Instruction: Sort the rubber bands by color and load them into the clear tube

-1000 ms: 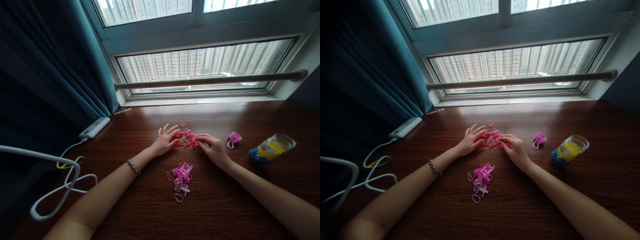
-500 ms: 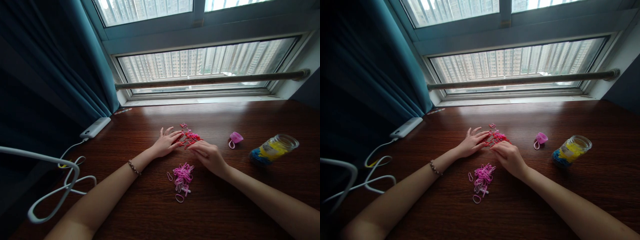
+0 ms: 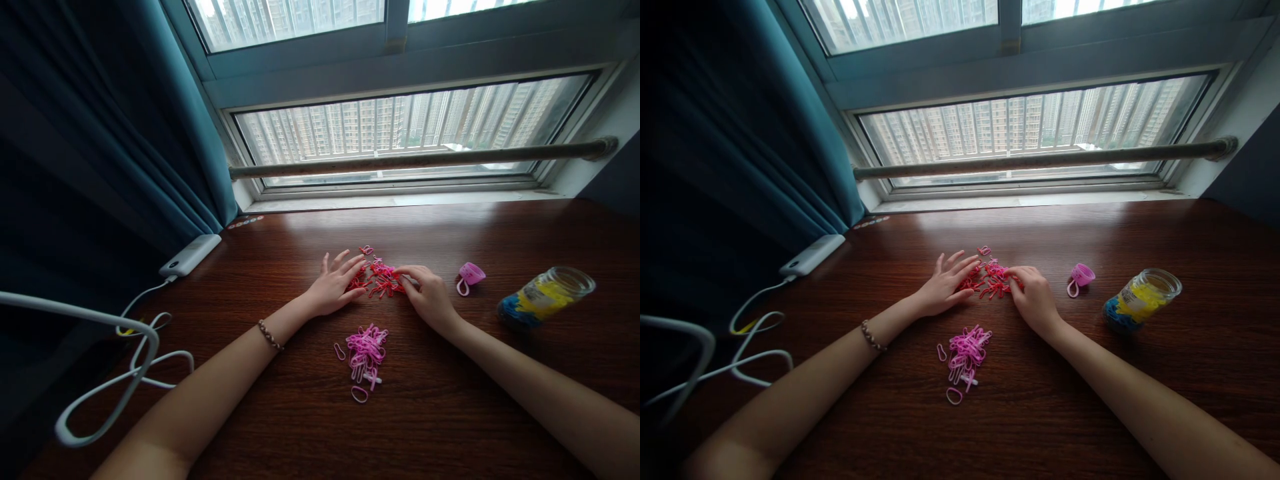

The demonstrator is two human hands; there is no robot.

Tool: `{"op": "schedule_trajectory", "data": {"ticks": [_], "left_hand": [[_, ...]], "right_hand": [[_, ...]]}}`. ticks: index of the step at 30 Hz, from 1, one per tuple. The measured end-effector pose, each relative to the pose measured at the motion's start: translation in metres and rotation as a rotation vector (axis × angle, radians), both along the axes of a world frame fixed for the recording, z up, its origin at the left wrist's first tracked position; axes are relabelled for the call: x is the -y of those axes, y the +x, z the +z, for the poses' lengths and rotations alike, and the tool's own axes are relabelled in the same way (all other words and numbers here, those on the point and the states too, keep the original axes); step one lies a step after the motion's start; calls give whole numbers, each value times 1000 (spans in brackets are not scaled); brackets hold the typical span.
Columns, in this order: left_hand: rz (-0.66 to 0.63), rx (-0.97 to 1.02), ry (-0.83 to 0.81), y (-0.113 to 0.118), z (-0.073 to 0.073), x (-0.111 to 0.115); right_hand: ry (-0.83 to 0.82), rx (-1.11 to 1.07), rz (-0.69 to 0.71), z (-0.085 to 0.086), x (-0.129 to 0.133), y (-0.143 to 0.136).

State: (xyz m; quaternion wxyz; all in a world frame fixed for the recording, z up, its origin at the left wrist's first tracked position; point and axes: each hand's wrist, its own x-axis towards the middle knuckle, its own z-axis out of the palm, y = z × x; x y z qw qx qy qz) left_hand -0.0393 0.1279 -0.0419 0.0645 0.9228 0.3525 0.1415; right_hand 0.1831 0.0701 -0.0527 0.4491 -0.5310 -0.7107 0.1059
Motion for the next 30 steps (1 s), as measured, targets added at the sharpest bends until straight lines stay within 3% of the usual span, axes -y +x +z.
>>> {"op": "schedule_trajectory", "data": {"ticks": [20,24,30], "left_hand": [[-116,8,50,-1,8,5],[-86,203,103,-4,3,4],[109,556,84,-11,-5,-4]], "right_hand": [[-27,49,30,-1,-1,1],[-21,91,62,-5,-3,1],[-41,178,67,-13,-6,2]]}}
